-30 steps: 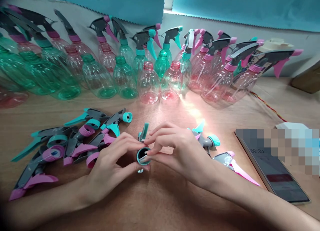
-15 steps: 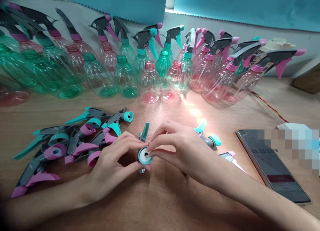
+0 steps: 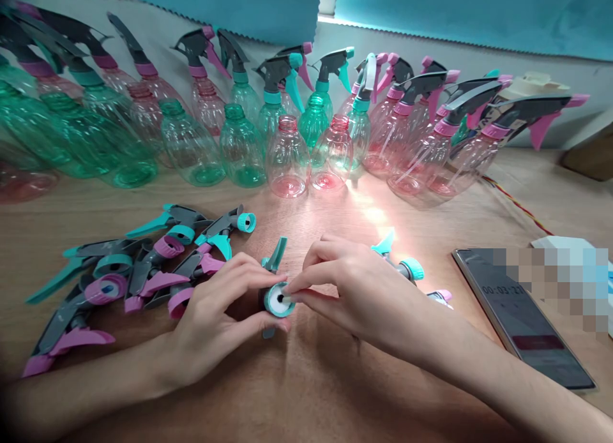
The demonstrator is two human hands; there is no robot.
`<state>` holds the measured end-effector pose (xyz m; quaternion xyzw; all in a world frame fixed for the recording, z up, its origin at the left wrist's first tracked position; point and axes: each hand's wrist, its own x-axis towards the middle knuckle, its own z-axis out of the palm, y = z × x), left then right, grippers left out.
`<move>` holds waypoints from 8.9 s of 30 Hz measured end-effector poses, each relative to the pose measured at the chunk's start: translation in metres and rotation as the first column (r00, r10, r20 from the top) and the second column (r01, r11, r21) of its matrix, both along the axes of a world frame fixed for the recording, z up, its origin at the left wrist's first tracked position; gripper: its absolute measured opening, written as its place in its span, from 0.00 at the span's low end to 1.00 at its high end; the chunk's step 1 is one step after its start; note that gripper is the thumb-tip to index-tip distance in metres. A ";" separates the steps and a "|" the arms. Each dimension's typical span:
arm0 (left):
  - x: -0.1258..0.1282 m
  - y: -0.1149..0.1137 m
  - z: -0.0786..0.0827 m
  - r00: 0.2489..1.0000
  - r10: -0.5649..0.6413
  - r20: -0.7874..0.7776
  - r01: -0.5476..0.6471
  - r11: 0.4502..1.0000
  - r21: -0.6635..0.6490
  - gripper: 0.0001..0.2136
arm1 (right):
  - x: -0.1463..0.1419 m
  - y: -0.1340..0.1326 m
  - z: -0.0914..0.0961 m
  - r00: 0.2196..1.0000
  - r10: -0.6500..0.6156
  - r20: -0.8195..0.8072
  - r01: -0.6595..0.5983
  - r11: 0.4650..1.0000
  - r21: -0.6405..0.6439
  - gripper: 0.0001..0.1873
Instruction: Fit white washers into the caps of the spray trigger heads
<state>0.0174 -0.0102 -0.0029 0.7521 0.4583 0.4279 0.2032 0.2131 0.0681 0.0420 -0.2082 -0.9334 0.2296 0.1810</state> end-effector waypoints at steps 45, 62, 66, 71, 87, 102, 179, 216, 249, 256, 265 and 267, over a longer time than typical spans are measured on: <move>-0.001 0.001 0.000 0.999 -0.035 0.008 0.035 0.999 0.034 0.15 | -0.004 -0.016 0.010 0.995 0.089 -0.046 -0.082 0.985 0.151 0.11; -0.070 0.012 0.052 0.715 0.354 -0.603 -0.230 0.933 0.276 0.17 | 0.013 -0.004 0.034 0.994 -0.075 -0.079 0.091 0.968 0.234 0.08; -0.080 0.008 0.049 0.688 0.288 -0.666 -0.224 0.957 0.183 0.20 | 0.020 0.004 0.042 0.983 -0.183 -0.022 0.183 0.951 0.251 0.09; -0.050 0.012 0.051 0.756 0.169 -0.632 -0.137 0.985 0.100 0.16 | 0.031 0.010 0.054 0.974 -0.224 0.009 0.213 0.936 0.280 0.12; 0.104 0.048 0.021 0.764 -0.206 -0.612 0.202 0.976 -0.077 0.14 | 0.056 0.015 0.075 0.943 -0.311 0.122 0.263 0.916 0.302 0.20; 0.042 0.021 0.009 0.994 0.016 -0.110 0.006 0.981 0.193 0.14 | 0.041 0.002 0.060 0.950 -0.183 0.252 0.143 0.975 0.169 0.11; 0.034 0.018 -0.003 0.994 0.103 0.038 -0.106 0.991 0.085 0.11 | 0.011 -0.014 0.032 0.970 -0.143 0.197 0.187 0.956 -0.225 0.11; 0.036 0.020 0.000 1.000 0.004 -0.030 -0.002 0.998 0.067 0.08 | 0.022 0.001 0.028 0.956 -0.054 0.288 0.078 0.994 -0.072 0.09; 0.034 0.023 0.005 0.994 0.066 0.087 -0.058 0.994 -0.097 0.13 | 0.037 0.005 0.053 0.992 -0.127 0.026 0.120 0.976 0.181 0.07; 0.033 0.022 0.004 0.993 0.064 0.098 -0.055 0.994 -0.097 0.12 | 0.018 0.002 0.032 0.999 -0.049 0.020 0.046 0.991 0.128 0.06; 0.033 0.022 0.004 0.994 0.046 0.097 -0.037 0.995 -0.095 0.12 | 0.023 0.009 0.028 0.992 0.002 0.129 0.006 0.998 -0.066 0.09; 0.033 0.022 0.004 0.994 0.040 0.099 -0.031 0.995 -0.095 0.12 | 0.024 0.010 0.031 0.989 0.054 0.138 -0.037 0.991 -0.125 0.10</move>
